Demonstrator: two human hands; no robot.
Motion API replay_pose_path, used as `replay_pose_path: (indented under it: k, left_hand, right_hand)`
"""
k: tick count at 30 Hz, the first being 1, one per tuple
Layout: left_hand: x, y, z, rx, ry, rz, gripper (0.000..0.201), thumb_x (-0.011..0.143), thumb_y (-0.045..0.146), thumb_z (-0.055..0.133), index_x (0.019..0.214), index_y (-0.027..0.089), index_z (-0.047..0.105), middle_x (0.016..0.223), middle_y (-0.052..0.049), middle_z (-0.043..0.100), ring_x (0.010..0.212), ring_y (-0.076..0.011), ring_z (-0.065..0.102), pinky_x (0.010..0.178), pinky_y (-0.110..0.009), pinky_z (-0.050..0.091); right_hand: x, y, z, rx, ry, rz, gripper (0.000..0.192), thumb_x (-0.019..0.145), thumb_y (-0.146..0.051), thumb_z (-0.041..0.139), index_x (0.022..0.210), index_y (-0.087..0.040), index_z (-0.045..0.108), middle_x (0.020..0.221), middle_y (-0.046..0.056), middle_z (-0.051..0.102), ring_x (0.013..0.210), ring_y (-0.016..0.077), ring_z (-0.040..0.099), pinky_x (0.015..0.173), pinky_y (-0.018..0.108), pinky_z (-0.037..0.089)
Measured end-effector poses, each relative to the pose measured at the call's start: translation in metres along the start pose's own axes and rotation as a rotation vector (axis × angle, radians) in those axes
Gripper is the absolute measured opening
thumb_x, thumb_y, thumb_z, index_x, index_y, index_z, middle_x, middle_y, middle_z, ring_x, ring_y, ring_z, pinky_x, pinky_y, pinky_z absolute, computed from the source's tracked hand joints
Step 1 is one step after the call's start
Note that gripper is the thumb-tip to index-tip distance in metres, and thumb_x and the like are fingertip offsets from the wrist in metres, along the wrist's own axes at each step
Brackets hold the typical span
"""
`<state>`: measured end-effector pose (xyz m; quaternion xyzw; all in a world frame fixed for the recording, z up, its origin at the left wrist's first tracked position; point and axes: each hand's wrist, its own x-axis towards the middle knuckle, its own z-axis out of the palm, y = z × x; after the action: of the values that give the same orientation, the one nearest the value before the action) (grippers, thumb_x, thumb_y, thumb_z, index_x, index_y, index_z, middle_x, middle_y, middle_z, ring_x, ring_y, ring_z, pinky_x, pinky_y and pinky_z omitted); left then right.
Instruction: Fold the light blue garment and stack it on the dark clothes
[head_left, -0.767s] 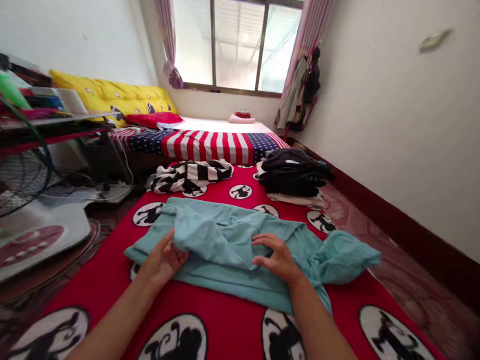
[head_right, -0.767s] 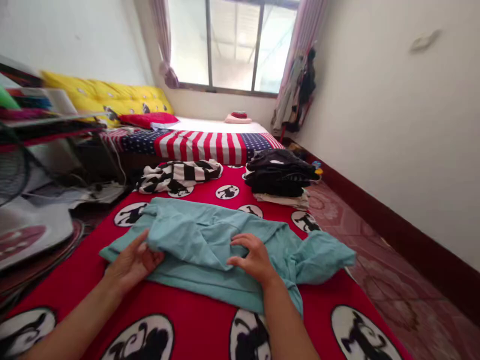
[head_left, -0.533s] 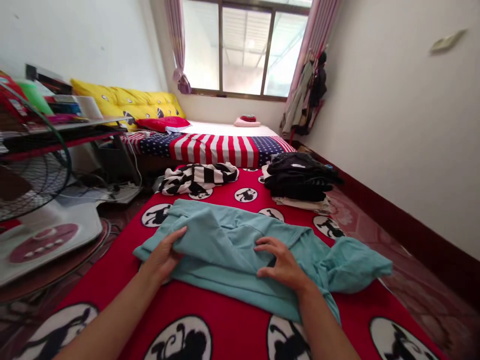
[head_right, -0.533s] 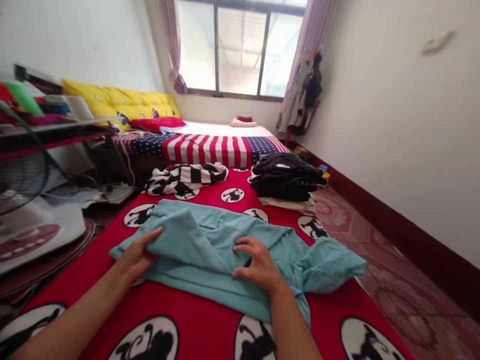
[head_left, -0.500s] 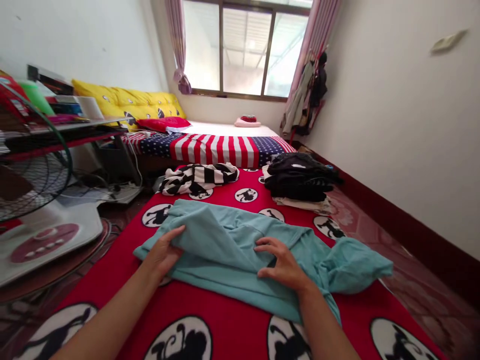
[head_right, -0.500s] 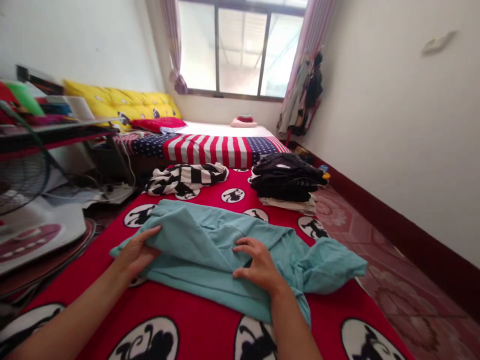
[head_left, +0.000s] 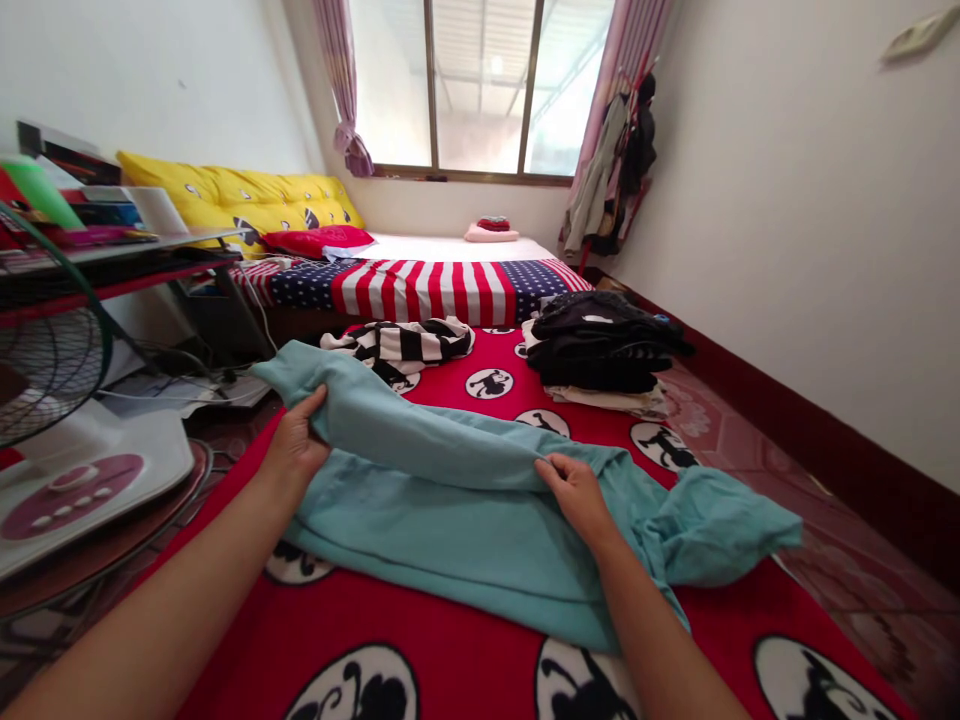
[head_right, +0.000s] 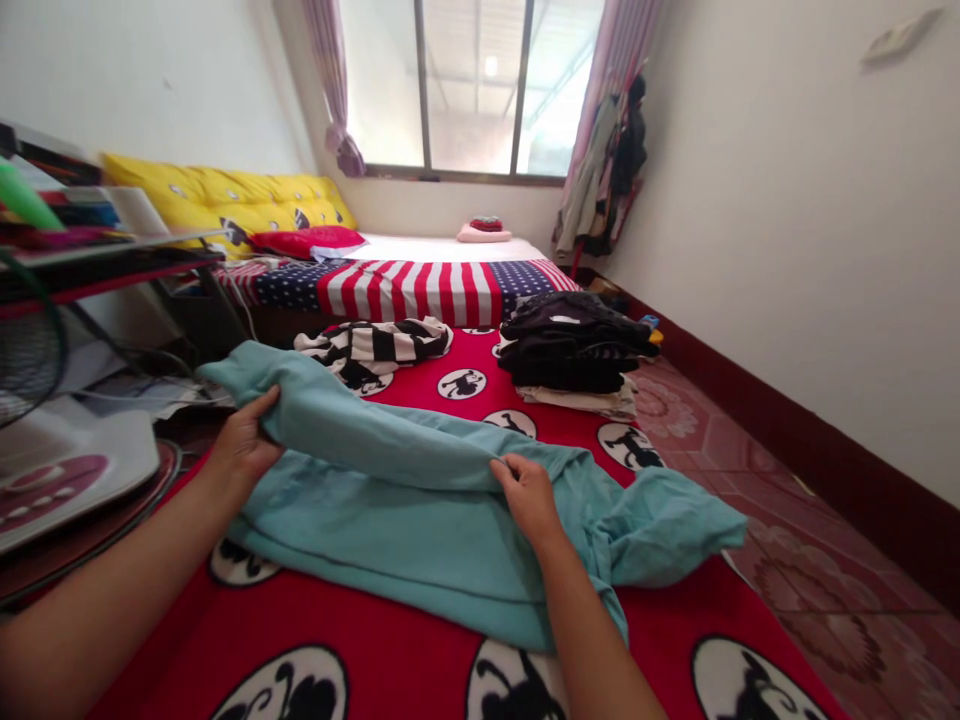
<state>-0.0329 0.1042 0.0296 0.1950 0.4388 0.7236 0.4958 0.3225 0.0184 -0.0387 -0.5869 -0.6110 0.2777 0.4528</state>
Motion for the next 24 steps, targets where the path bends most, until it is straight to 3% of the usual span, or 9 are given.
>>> replay_pose_path:
  k: [5, 9, 14, 24]
  left_hand:
    - [0.031, -0.035, -0.009, 0.093, 0.074, 0.003, 0.025, 0.067, -0.003, 0.066, 0.085, 0.014, 0.065, 0.068, 0.002, 0.068, 0.064, -0.0126, 0.066, 0.078, -0.029, 0.057]
    - [0.037, -0.053, -0.024, 0.147, 0.031, 0.003, 0.029, 0.057, -0.005, 0.069, 0.078, 0.014, 0.063, 0.068, 0.000, 0.069, 0.060, -0.0126, 0.065, 0.067, -0.025, 0.056]
    - [0.036, -0.051, -0.029, 0.145, -0.058, 0.010, 0.039, 0.051, -0.004, 0.071, 0.085, 0.015, 0.064, 0.077, -0.001, 0.071, 0.066, -0.0141, 0.066, 0.066, -0.024, 0.055]
    - [0.035, -0.034, -0.032, 0.310, -0.134, -0.070, 0.022, 0.065, 0.016, 0.071, 0.083, 0.016, 0.059, 0.073, -0.003, 0.067, 0.059, -0.0142, 0.064, 0.057, -0.026, 0.055]
  right_hand:
    - [0.012, 0.012, 0.003, -0.080, 0.108, 0.069, 0.033, 0.080, -0.047, 0.054, 0.068, -0.018, 0.064, 0.062, 0.000, 0.059, 0.064, 0.0165, 0.054, 0.061, 0.026, 0.037]
    - [0.009, 0.017, 0.003, -0.126, 0.237, 0.068, 0.034, 0.079, -0.048, 0.056, 0.066, -0.019, 0.064, 0.066, 0.001, 0.064, 0.068, 0.0186, 0.059, 0.067, 0.028, 0.041]
    - [0.005, 0.017, 0.000, -0.164, 0.359, 0.097, 0.034, 0.078, -0.052, 0.058, 0.071, -0.020, 0.068, 0.071, 0.002, 0.069, 0.073, 0.0209, 0.063, 0.071, 0.029, 0.042]
    - [0.004, 0.019, -0.007, -0.103, 0.606, 0.204, 0.040, 0.073, -0.057, 0.059, 0.075, -0.017, 0.066, 0.070, 0.006, 0.066, 0.067, 0.0215, 0.060, 0.064, 0.030, 0.043]
